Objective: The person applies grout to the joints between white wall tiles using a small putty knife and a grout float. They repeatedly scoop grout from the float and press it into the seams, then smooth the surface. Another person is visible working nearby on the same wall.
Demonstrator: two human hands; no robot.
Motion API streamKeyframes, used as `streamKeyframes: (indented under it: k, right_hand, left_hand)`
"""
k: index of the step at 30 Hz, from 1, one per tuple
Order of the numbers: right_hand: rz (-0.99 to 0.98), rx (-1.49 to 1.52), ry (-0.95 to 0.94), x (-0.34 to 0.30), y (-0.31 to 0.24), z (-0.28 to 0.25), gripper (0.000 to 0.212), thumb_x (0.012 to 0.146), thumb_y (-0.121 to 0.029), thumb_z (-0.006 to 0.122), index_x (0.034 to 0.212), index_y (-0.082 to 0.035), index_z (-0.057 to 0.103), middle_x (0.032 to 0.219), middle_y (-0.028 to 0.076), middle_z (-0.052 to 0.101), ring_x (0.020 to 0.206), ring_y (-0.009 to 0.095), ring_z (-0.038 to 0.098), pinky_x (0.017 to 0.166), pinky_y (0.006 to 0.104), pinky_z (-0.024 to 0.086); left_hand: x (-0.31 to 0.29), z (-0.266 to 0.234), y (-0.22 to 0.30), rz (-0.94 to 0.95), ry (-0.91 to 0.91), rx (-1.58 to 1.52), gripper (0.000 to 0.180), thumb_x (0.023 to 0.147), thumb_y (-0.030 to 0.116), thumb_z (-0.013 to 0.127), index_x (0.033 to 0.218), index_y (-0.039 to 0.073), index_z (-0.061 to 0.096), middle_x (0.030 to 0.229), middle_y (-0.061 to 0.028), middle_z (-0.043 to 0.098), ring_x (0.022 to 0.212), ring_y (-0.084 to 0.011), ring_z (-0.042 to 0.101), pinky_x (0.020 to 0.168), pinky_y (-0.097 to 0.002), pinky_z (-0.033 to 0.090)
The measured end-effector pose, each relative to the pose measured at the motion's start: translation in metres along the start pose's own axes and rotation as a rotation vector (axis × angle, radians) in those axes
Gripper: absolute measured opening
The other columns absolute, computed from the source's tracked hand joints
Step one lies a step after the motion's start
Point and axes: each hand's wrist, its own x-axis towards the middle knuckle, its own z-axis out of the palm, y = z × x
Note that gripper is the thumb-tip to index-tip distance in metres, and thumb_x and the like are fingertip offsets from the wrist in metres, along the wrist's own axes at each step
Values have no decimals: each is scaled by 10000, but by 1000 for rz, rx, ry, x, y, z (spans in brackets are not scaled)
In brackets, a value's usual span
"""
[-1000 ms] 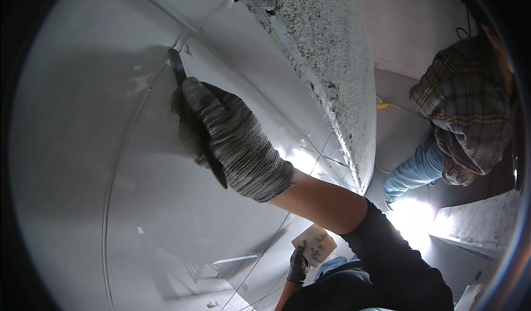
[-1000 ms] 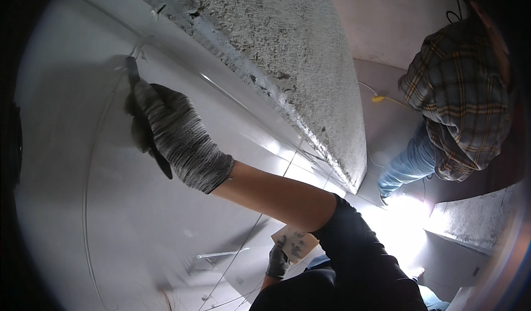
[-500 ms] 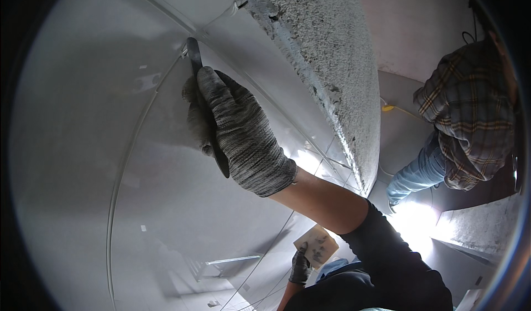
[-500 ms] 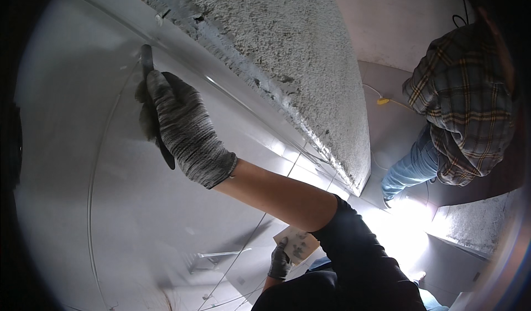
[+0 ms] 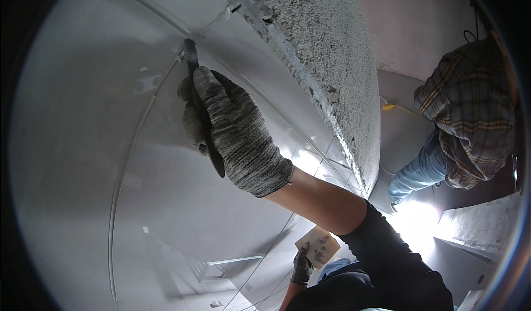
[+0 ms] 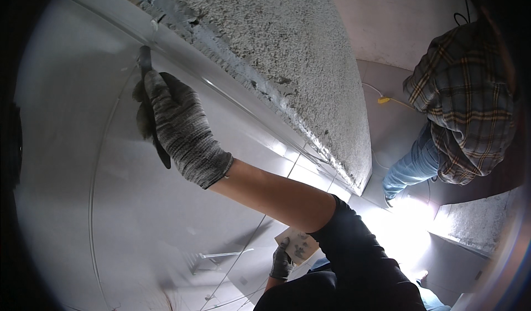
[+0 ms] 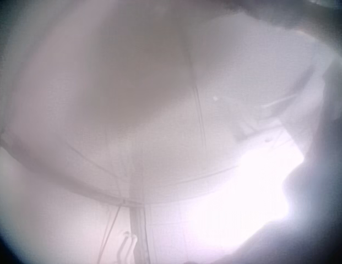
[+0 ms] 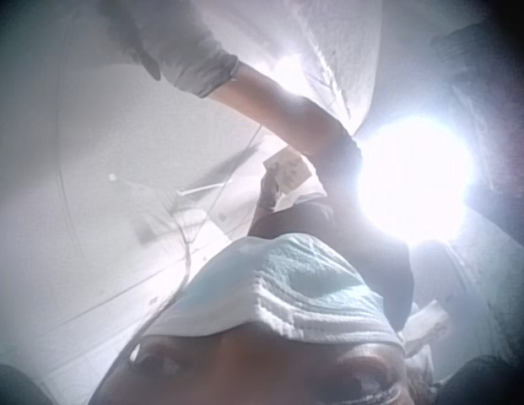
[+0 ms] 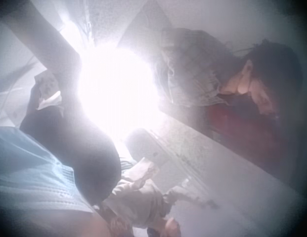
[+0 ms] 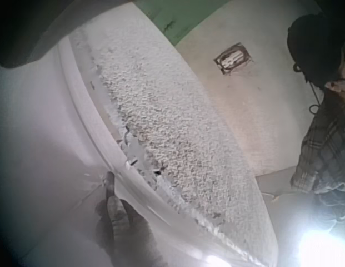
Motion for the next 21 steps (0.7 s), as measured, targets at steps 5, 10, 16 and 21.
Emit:
streamKeyframes:
  k: [5,10,16,21]
  right_hand:
    - [17,-26,13,-1,-2,1,342,959,-414,432,910,-101,563,565,-38,494,436,48,410,383,201,328]
    - [0,-72,11,-2,-4,2,352,963,-415,420,909,-96,560,566,-32,495,442,51,426,394,205,351]
    - [28,-75,36,-2,-4,1,359,966,-411,413,897,-90,559,576,-27,510,455,61,460,409,207,378]
    - [15,-84,15,0,-2,0,353,970,-396,411,895,-84,557,573,-22,512,451,68,460,408,211,377]
  left_hand:
    - [-2,-2,0,-15,23,-7,433,872,286,609,1195,24,488,1077,-117,602,963,-233,596,842,-357,482]
    - [-3,1,2,-4,-55,-30,422,873,290,605,1184,26,497,1068,-110,608,958,-231,599,833,-358,485]
    - [-1,0,3,-20,16,13,429,872,313,602,1179,30,501,1051,-107,614,941,-223,604,828,-343,483]
    - [2,-2,2,-8,26,49,427,876,326,596,1172,33,503,1042,-103,614,935,-215,604,823,-337,483]
